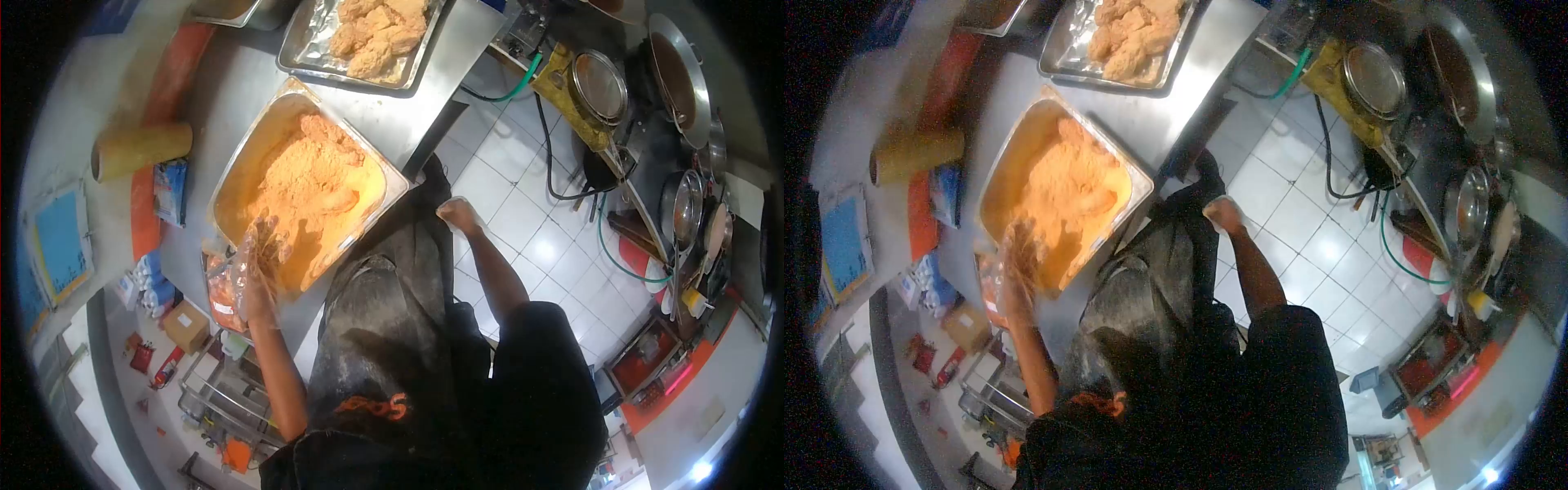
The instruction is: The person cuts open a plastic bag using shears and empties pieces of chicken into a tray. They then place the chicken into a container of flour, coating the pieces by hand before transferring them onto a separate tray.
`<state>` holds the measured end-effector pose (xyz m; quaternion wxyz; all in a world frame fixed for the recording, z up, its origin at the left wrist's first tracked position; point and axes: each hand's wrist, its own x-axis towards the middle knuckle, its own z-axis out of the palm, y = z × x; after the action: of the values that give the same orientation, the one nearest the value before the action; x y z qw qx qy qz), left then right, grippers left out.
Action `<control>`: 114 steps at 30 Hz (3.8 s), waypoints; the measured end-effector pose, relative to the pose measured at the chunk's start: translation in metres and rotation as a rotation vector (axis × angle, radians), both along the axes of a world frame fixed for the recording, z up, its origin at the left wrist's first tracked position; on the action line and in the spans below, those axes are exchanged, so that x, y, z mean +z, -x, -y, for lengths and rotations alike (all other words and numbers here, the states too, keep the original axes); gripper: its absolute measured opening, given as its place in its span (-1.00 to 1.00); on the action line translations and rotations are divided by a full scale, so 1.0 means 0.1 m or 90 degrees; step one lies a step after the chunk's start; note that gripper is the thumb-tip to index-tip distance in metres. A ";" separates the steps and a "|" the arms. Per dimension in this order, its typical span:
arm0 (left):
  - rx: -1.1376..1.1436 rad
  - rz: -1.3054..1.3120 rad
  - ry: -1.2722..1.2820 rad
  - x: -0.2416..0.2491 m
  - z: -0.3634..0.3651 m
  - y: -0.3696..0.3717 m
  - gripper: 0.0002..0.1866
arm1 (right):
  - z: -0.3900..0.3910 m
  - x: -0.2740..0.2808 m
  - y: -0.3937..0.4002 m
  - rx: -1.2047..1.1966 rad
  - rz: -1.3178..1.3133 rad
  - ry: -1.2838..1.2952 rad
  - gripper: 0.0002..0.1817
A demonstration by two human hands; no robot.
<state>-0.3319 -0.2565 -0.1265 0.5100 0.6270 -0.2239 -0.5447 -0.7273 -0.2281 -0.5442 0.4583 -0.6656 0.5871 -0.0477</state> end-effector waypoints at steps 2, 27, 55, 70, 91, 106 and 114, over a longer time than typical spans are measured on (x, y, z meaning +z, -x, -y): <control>0.050 -0.006 -0.035 -0.03 -0.08 -0.04 -0.43 | -0.01 -0.03 -0.10 -0.058 -0.128 -0.066 -0.63; 0.035 0.321 0.022 -0.55 -0.27 -0.53 -0.57 | 2.02 4.46 -1.16 -0.108 0.314 0.243 -0.73; 0.272 -0.011 0.028 -0.94 -0.21 -0.17 -0.48 | 1.71 3.03 -3.58 0.398 0.063 0.277 -0.49; 0.315 -0.126 -0.130 -1.04 0.01 -0.04 -0.53 | 1.64 2.93 -3.20 0.692 -0.092 0.258 -0.57; 0.234 0.033 -0.022 -0.85 0.20 -0.13 -0.34 | 1.86 3.40 -2.60 0.225 0.145 0.010 -0.14; 0.072 0.047 -0.194 -1.33 0.27 -0.43 -0.29 | 1.81 3.14 -2.78 0.305 -0.008 0.039 -0.27; -0.063 0.267 -0.163 -0.98 0.40 -0.51 -0.39 | 1.92 3.87 -2.95 0.308 0.026 -0.107 -0.09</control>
<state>-0.2806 -0.2968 -0.2248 0.3419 0.7738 -0.2845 -0.4510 -0.4323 -0.4196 -0.1569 0.5216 -0.7452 0.4036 0.0990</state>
